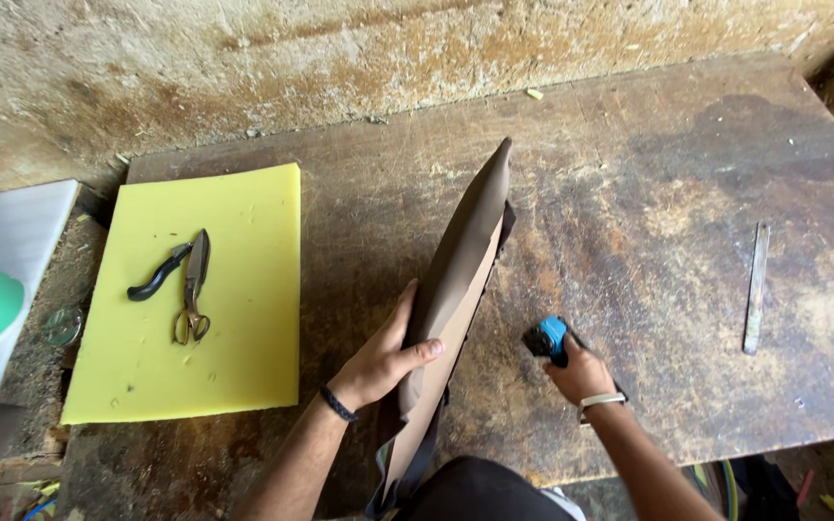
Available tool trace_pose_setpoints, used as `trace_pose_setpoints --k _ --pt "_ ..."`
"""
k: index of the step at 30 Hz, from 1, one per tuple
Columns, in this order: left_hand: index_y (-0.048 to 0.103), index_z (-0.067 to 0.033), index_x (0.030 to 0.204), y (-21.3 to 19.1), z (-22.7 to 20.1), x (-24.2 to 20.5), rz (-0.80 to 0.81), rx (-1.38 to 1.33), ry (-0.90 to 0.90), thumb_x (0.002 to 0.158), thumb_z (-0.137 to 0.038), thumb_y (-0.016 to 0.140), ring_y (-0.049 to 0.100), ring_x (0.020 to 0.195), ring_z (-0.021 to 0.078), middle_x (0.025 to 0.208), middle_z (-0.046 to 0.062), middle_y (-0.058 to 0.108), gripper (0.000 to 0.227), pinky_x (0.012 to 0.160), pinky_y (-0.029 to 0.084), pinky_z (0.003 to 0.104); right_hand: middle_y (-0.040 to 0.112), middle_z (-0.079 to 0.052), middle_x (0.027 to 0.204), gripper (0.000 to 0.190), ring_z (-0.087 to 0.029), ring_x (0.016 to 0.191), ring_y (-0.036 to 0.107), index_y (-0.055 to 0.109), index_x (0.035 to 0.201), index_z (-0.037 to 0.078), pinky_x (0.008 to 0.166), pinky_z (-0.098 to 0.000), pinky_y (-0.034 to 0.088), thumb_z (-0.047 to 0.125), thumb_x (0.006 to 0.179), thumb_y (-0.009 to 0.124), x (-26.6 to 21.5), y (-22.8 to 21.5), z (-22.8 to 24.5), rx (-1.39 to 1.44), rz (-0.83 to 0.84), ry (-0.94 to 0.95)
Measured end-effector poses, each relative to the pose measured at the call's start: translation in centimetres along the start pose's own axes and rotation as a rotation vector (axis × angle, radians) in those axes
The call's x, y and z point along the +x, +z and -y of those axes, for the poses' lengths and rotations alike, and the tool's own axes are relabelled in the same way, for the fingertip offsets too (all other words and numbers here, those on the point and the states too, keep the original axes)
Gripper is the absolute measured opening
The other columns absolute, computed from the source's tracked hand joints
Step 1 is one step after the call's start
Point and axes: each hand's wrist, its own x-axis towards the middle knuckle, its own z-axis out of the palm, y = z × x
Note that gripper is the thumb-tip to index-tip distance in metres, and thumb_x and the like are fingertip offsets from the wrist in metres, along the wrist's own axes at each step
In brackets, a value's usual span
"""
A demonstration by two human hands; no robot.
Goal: The person lays a brown fabric over a shaped board, folds the edges, and uses a pneumatic staple gun to attach the fabric around the perimeter. The person repeatedly repositions the board and fabric to staple different sides, then places the finished piece aside.
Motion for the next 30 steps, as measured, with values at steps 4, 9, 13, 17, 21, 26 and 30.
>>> trace_pose_setpoints --k 4,9,13,17,21,26,30 --pt "-0.003 -0.0111 0.164 -0.8 0.7 4.4 0.017 -0.038 -0.036 0.082 -0.074 0.056 0.019 0.156 0.0382 0.169 0.025 0.010 0.119 0.121 0.026 0.058 0.065 -0.018 0.140 0.062 -0.033 0.113 0.068 0.061 0.133 0.012 0.095 -0.0462 0.057 0.032 0.077 0.080 -0.4 -2.1 3.2 0.260 -0.319 -0.354" --pt "0.001 -0.0103 0.165 -0.8 1.8 13.2 0.022 -0.087 0.079 0.085 -0.085 0.039 0.008 0.159 0.0365 0.172 0.022 0.002 0.116 0.122 0.019 0.060 0.070 -0.023 0.120 0.060 -0.031 0.098 0.071 0.061 0.127 -0.003 0.082 -0.0437 0.059 0.048 0.097 0.058 3.1 -10.5 14.4 1.558 0.076 0.043" --pt "0.008 -0.0141 0.166 -0.7 3.4 19.0 -0.007 -0.074 0.089 0.090 -0.083 0.026 0.009 0.159 0.0363 0.174 0.018 0.003 0.104 0.125 0.016 0.056 0.075 -0.015 0.099 0.041 -0.024 0.081 0.071 0.073 0.107 0.006 0.067 -0.0343 0.062 0.043 0.097 0.059 5.9 -12.7 19.5 1.685 -0.182 0.156" --pt "0.010 -0.0155 0.166 -1.6 5.0 20.0 0.020 -0.374 0.179 0.098 -0.077 0.029 0.007 0.162 0.0351 0.176 0.015 0.001 0.094 0.129 0.018 0.053 0.074 -0.013 0.086 0.039 -0.022 0.070 0.068 0.072 0.089 0.003 0.062 -0.0339 0.059 0.037 0.103 0.059 7.8 -8.8 21.2 1.787 -0.338 0.108" --pt "0.003 -0.0180 0.166 -2.7 4.5 19.5 0.014 -0.221 0.154 0.098 -0.065 0.033 0.006 0.160 0.0334 0.174 0.013 -0.003 0.088 0.125 0.022 0.052 0.073 -0.008 0.086 0.037 -0.015 0.071 0.065 0.071 0.089 0.001 0.065 -0.0293 0.056 0.032 0.107 0.061 10.1 -4.9 21.9 1.902 -0.396 -0.029" --pt "0.002 -0.0174 0.167 -4.5 3.0 18.9 0.003 0.016 0.118 0.105 -0.042 0.042 0.002 0.162 0.0317 0.176 0.012 -0.004 0.077 0.129 0.012 0.049 0.073 -0.006 0.087 0.031 -0.011 0.072 0.065 0.074 0.091 0.003 0.066 -0.0252 0.054 0.027 0.104 0.060 12.0 -2.5 22.7 2.093 -0.293 -0.183" --pt "-0.003 -0.0218 0.164 -3.9 0.1 19.3 -0.011 0.148 -0.019 0.103 -0.025 0.048 0.020 0.155 0.0350 0.174 0.015 0.004 0.081 0.119 0.033 0.049 0.070 -0.002 0.083 0.029 -0.009 0.070 0.061 0.073 0.092 0.004 0.062 -0.0241 0.051 0.026 0.106 0.060 12.9 -2.8 21.5 1.989 -0.225 -0.206"
